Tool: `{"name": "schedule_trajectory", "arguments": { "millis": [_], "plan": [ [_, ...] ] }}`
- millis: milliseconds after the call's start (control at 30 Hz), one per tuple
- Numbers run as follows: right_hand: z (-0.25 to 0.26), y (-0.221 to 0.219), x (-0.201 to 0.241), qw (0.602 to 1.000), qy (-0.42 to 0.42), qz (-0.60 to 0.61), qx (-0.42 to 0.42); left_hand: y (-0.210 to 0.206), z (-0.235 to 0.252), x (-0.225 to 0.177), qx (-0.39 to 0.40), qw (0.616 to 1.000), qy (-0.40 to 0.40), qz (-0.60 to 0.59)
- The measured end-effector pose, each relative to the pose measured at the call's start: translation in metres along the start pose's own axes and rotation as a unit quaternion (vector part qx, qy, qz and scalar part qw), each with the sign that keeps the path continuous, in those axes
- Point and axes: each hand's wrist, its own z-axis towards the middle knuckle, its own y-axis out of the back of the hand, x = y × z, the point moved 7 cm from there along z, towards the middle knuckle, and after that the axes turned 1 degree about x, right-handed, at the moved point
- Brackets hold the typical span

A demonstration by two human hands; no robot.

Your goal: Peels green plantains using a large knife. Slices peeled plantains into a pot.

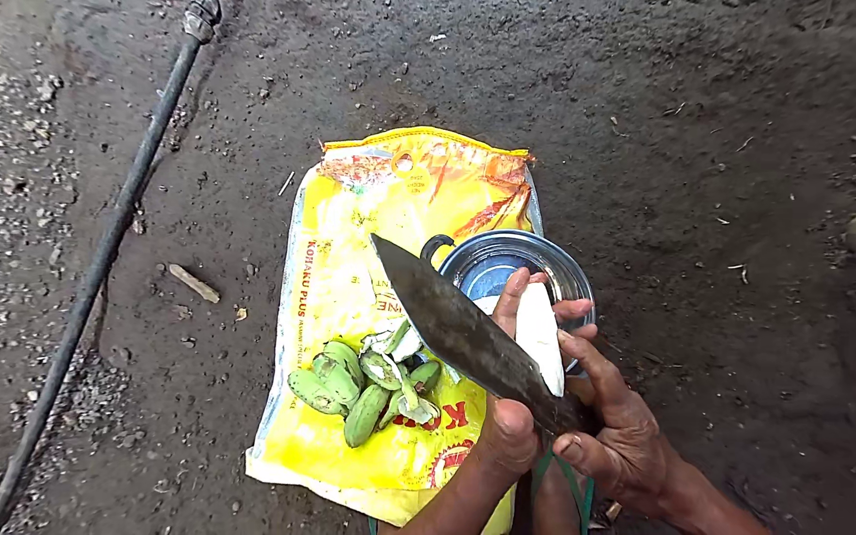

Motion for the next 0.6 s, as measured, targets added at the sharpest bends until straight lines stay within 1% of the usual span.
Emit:
{"name": "schedule_trajectory", "arguments": {
  "millis": [67, 300, 433, 600],
  "plan": [
    [0.0009, -0.0008, -0.0004, 1.000, 0.011, -0.012, -0.004, 0.0007, -0.0003, -0.0004, -0.018, 1.000, -0.011, 0.007],
    [0.0014, -0.0018, -0.0025, 1.000, 0.004, -0.024, 0.004, 0.0055, 0.0010, 0.0003, -0.017, 0.999, -0.033, -0.021],
    [0.0021, 0.0000, -0.0034, 0.998, 0.009, -0.060, -0.007, 0.0052, -0.0014, 0.0022, -0.060, 0.996, -0.024, -0.057],
    [0.0029, -0.0013, -0.0029, 0.999, 0.009, -0.046, -0.004, 0.0062, -0.0009, 0.0018, -0.046, 0.998, -0.023, -0.046]
  ]
}}
